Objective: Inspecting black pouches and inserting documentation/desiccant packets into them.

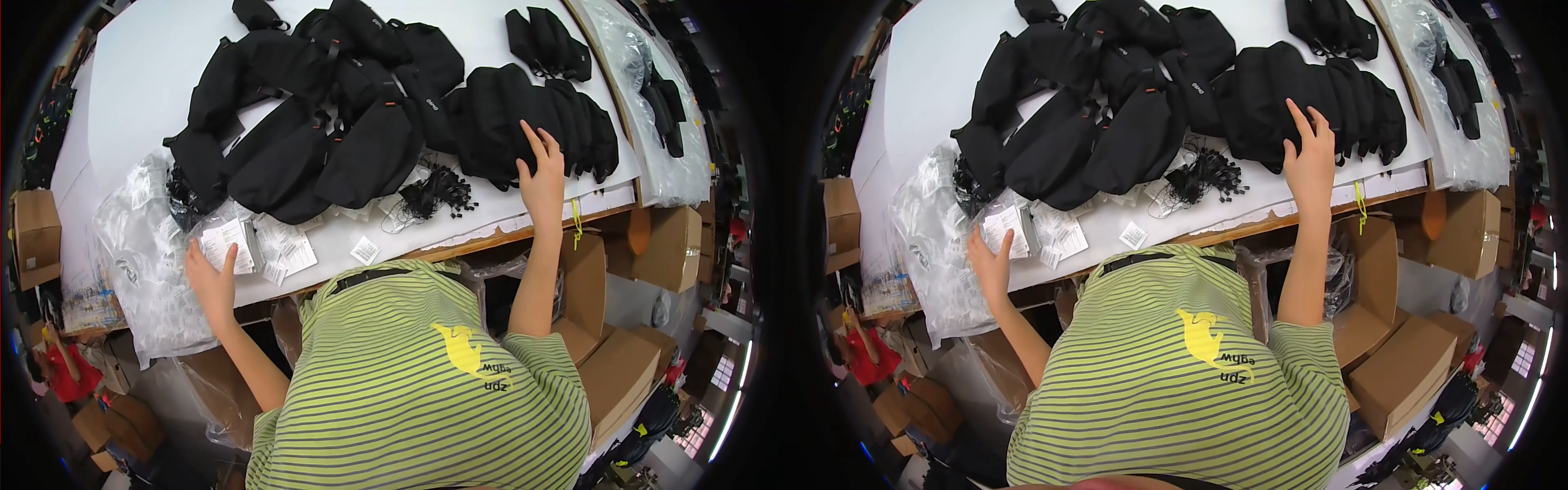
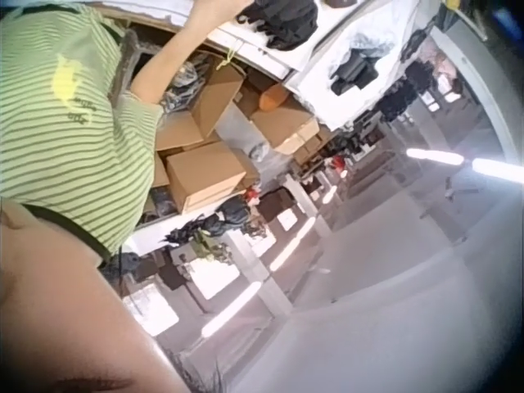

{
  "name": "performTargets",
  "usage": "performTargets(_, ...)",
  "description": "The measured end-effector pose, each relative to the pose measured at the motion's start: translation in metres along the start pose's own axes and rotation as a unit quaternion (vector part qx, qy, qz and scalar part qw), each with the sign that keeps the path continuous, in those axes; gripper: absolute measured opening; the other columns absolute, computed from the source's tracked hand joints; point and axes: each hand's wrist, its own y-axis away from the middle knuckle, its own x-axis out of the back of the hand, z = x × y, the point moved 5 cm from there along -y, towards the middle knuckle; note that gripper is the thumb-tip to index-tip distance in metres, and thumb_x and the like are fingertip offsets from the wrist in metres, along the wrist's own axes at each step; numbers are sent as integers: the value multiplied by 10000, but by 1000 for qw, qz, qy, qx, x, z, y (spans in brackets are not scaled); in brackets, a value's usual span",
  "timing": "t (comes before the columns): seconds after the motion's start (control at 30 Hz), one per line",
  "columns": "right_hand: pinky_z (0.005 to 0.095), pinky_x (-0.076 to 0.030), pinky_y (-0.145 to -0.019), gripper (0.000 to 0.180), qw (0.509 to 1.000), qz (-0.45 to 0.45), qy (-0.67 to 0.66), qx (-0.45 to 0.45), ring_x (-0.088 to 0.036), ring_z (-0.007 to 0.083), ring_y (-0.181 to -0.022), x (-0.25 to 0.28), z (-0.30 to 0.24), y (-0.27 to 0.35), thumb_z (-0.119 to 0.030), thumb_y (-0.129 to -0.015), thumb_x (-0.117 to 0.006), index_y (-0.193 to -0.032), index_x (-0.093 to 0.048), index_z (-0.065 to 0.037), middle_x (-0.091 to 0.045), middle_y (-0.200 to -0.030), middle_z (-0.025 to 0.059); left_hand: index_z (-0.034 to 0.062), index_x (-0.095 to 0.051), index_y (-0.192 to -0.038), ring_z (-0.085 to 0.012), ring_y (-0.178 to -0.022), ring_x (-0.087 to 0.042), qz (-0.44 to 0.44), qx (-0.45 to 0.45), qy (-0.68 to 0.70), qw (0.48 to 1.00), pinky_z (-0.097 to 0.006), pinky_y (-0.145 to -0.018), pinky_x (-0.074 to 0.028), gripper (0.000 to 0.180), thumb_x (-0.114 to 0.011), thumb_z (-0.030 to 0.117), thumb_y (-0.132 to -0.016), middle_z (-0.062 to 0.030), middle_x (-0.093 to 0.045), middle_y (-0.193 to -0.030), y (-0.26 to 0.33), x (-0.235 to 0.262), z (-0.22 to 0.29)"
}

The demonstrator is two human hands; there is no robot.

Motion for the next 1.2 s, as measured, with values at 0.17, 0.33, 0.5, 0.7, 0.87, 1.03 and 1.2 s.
performTargets(0.17, 327, -466, -734, 303, 990, 91, -109, -7, -553, 213, -877, 17, -28, 7, -36, -833, -619, -1122, -636, -123, -571, -1053, 73, -51, -417, -1337, -389, -1210, -428, -70, 63, -3, 996, -439, -1008, -347, 813, -676, 498, -796, -251, -455, -1297, 5, -11, -6)
performTargets(0.33, 283, -438, -573, 82, 947, -173, -270, 33, -547, 170, -605, -47, -77, 51, -55, -843, -618, -919, -646, -68, -588, -802, 56, -25, -457, -1301, -366, -1188, -453, -20, 94, 72, 993, -436, -1002, -355, 825, -762, 460, -707, -213, -503, -1262, 0, -7, -10)
performTargets(0.5, 281, -447, -585, 125, 914, -290, -274, 70, -565, 200, -634, -92, -112, 88, -55, -835, -627, -960, -625, -61, -607, -835, 80, 33, -469, -1251, -334, -1130, -458, 64, 47, 29, 996, -467, -984, -333, 748, -804, 372, -674, -155, -528, -1167, -2, 2, 4)
performTargets(0.7, 327, -460, -574, 101, 928, -241, -275, 73, -565, 261, -561, -93, -117, 65, -110, -835, -640, -926, -631, -66, -595, -662, 97, 69, -508, -1192, -277, -1049, -487, 70, 63, 36, 995, -449, -936, -344, 690, -808, 398, -666, -90, -556, -1097, 0, -12, -21)
performTargets(0.87, 414, -502, -634, 137, 981, -126, -123, -78, -642, 336, -701, -94, -58, 23, -163, -852, -596, -892, -614, -33, -643, -692, 154, 89, -476, -1305, -294, -1086, -463, 51, 88, 32, 994, -476, -967, -320, 779, -755, 493, -700, -88, -537, -1137, 5, -20, -39)
performTargets(1.03, 429, -506, -660, 169, 993, -79, -60, -71, -644, 359, -736, -125, -41, 16, -171, -838, -615, -884, -619, -8, -656, -735, 167, 82, -489, -1346, -325, -1194, -432, -20, 133, -3, 991, -493, -1032, -269, 811, -695, 568, -730, -141, -517, -1255, 3, -24, -36)
performTargets(1.2, 426, -506, -653, 172, 995, -82, -37, -47, -641, 352, -724, -137, -40, 22, -178, -818, -643, -867, -620, -15, -652, -715, 155, 82, -513, -1324, -332, -1200, -436, 2, 132, 40, 991, -491, -1019, -290, 766, -681, 562, -751, -149, -518, -1265, 7, -24, -33)
